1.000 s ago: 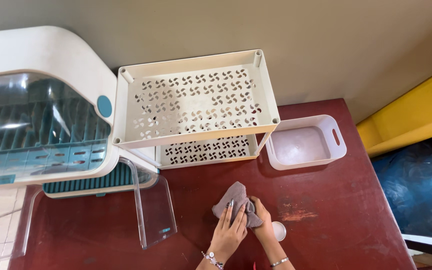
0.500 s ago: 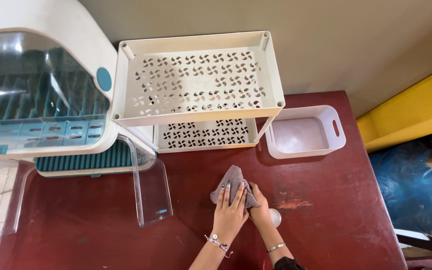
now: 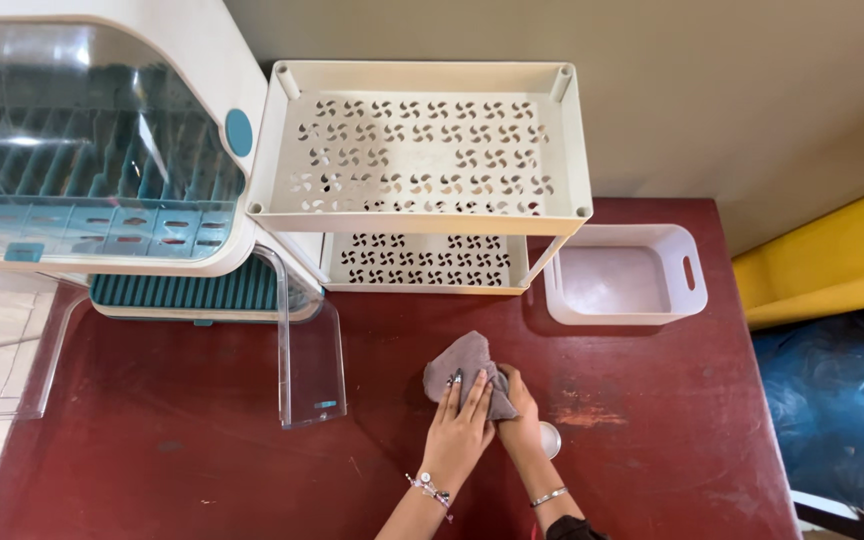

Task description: The person wipes a maroon tabletop with a gray cloth, repeatedly cleaning the same area. A small white plastic tray and a two-tiered white plastic rack are present on the table. The person also handles a small cylindrical container, wiping it with the cloth.

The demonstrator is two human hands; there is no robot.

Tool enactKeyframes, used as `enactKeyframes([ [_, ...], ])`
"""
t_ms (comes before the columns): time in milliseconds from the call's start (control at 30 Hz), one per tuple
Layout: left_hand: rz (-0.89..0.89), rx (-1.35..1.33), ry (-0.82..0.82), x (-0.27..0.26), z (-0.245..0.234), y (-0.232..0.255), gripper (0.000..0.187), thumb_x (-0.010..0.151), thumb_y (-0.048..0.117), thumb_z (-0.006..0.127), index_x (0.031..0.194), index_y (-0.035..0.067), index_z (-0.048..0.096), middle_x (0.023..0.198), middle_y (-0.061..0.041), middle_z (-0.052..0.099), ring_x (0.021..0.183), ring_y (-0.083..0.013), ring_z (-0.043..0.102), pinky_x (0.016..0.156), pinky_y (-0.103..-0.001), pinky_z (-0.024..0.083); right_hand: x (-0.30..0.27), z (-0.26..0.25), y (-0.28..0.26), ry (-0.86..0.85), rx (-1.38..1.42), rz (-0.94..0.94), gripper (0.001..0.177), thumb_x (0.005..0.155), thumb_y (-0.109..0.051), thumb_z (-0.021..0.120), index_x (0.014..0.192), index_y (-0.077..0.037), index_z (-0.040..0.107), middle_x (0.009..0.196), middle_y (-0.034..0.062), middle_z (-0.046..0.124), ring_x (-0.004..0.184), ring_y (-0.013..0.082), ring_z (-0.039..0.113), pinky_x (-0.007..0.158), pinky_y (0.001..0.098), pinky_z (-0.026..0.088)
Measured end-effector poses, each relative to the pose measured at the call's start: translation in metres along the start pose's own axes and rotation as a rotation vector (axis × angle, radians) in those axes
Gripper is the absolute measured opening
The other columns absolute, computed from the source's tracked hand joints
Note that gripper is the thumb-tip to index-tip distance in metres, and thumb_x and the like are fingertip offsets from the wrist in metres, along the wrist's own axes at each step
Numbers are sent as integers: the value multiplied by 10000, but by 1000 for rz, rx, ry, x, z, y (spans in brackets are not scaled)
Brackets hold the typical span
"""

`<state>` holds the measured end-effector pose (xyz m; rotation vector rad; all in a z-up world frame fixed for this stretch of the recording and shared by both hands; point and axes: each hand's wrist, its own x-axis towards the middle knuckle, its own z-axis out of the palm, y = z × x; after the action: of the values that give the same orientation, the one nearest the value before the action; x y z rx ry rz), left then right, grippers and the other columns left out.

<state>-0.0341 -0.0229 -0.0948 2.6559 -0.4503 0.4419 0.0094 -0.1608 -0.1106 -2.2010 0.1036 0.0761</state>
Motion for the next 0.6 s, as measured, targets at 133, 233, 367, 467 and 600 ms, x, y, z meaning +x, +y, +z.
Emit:
enactKeyframes([
  [133, -105, -54, -4, 14, 4, 7, 535, 883, 246, 684, 1386, 75, 621, 1566, -62, 475, 1279, -396, 566, 1086, -472, 451, -3, -6, -5, -38, 90, 126, 399, 945, -104, 553, 1343, -109, 523, 1266, 182, 679, 1150, 351, 689, 903, 404, 577],
  [233, -160, -67, -30, 20, 12, 12, 521, 893, 264, 692, 1381, 94, 625, 1551, -49, 470, 1267, -416, 565, 1076, -468, 449, -2, -14, -1, -60, 94, 125, 413, 948, -76, 530, 1360, -110, 512, 1331, 177, 647, 1204, 355, 653, 953, 401, 552],
  [367, -171, -81, -17, 18, 12, 17, 532, 898, 258, 687, 1398, 92, 611, 1577, -38, 452, 1301, -411, 546, 1080, -459, 454, -2, -23, -2, -116, 33, 57, 465, 926, -77, 562, 1381, -116, 477, 1370, 177, 610, 1235, 375, 617, 979, 406, 534],
  [467, -170, -86, -39, 16, 10, 18, 562, 882, 235, 684, 1411, 75, 588, 1588, -54, 434, 1327, -420, 523, 1070, -459, 457, 1, -32, -9, -200, 13, 72, 537, 882, -71, 587, 1394, -140, 443, 1383, 154, 590, 1240, 369, 608, 978, 408, 531],
  [600, -176, -80, -45, 8, 17, 20, 566, 882, 226, 688, 1410, 56, 576, 1590, -67, 435, 1329, -416, 527, 1019, -442, 505, 5, -40, -18, -295, -53, 167, 499, 928, -136, 586, 1401, -173, 430, 1411, 111, 584, 1245, 370, 603, 969, 420, 533],
])
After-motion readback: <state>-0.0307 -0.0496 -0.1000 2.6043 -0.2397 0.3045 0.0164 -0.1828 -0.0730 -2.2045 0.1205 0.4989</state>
